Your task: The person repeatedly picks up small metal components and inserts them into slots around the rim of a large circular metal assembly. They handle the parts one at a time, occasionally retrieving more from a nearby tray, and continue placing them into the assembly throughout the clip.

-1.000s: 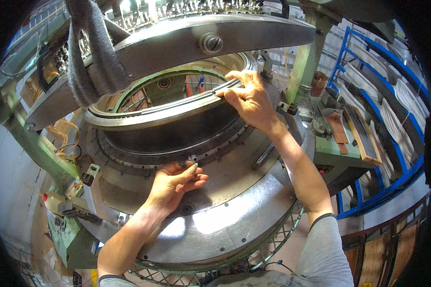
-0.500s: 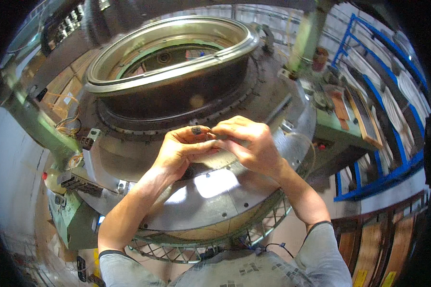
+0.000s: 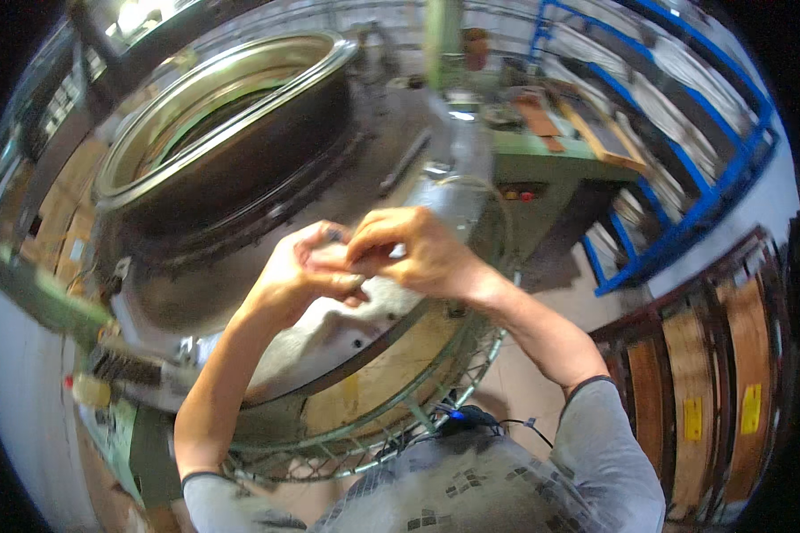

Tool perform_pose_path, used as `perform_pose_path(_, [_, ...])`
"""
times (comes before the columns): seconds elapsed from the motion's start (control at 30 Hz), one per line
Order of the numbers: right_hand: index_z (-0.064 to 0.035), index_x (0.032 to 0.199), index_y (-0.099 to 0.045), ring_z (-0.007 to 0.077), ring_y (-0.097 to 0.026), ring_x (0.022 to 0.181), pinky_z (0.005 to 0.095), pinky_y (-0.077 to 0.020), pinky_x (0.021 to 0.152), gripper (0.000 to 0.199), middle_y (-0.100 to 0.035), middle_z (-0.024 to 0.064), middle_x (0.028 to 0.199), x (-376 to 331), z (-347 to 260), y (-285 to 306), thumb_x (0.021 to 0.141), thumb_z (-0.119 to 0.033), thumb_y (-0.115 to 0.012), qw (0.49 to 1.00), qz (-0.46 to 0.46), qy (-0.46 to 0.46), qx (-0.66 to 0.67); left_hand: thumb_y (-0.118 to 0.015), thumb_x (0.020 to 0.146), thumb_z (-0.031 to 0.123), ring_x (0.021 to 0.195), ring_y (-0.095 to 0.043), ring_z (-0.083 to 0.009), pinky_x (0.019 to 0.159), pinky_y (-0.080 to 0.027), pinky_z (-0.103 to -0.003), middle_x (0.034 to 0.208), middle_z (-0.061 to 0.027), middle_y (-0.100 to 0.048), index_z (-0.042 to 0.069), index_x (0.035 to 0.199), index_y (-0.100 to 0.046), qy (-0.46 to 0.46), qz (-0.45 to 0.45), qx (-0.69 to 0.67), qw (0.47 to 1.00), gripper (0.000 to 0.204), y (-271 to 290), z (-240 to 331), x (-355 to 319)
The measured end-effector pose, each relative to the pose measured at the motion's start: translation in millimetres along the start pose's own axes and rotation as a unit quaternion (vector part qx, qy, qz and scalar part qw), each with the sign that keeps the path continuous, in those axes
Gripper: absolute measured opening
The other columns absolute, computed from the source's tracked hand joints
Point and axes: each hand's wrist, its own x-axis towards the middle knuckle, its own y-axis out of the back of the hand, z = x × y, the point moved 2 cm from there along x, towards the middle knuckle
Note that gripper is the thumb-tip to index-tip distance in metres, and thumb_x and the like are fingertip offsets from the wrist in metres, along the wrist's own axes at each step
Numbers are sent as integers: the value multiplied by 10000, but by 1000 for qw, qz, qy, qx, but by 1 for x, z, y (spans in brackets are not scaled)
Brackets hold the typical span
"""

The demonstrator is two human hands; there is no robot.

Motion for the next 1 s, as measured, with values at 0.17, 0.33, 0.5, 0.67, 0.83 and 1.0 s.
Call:
perform_pose_path(0.17, [-13, 977, -762, 270, -717, 870, 382, -551, 771, 162, -740, 128, 943, -33, -13, 16, 815, -12, -767, 999, -40, -16, 2, -839, 724, -107, 727, -765, -331, 599, -656, -406, 978, -271, -731, -28, 1244, -563, -1, 25, -38, 999, 594, -40, -9, -2])
perform_pose_path(0.33, [-11, 1019, -773, 308, -755, 828, 405, -569, 743, 204, -760, 189, 902, -60, -10, 84, 824, -71, -765, 999, 37, 1, -25, -845, 753, -71, 709, -761, -295, 611, -647, -380, 876, -231, -748, -121, 1015, -684, 10, 93, -15, 995, 311, -71, -17, -5])
perform_pose_path(0.5, [-41, 1013, -801, 233, -761, 889, 356, -573, 830, 213, -791, 141, 977, -97, 67, 240, 880, -205, -774, 974, 74, -153, -151, -813, 718, -77, 636, -745, -268, 592, -647, -388, 776, -203, -731, -108, 910, -693, -20, 220, 48, 974, 229, -85, -36, 0])
perform_pose_path(0.67, [-67, 1056, -814, 209, -761, 920, 352, -572, 850, 258, -799, 135, 1017, -159, 154, 455, 868, -242, -790, 900, 187, -324, -223, -785, 760, -80, 682, -743, -251, 574, -638, -359, 874, -151, -726, -3, 1024, -674, -115, 404, 129, 898, 296, -80, -63, 24])
perform_pose_path(0.83, [-75, 980, -833, 273, -775, 904, 403, -592, 853, 250, -794, 167, 950, -210, 204, 620, 818, -264, -808, 736, 271, -432, -446, -756, 883, -56, 775, -722, -249, 657, -641, -333, 955, -168, -741, -42, 1051, -711, -202, 468, 199, 837, 174, -104, -66, 54])
perform_pose_path(1.0, [-42, 999, -812, 386, -752, 943, 466, -583, 864, 384, -770, 232, 973, -218, 242, 630, 834, -389, -830, 680, 172, -484, -524, -753, 887, -72, 769, -723, -264, 660, -639, -344, 923, -199, -748, -81, 1054, -725, -210, 500, 245, 803, 169, -122, -63, 86])
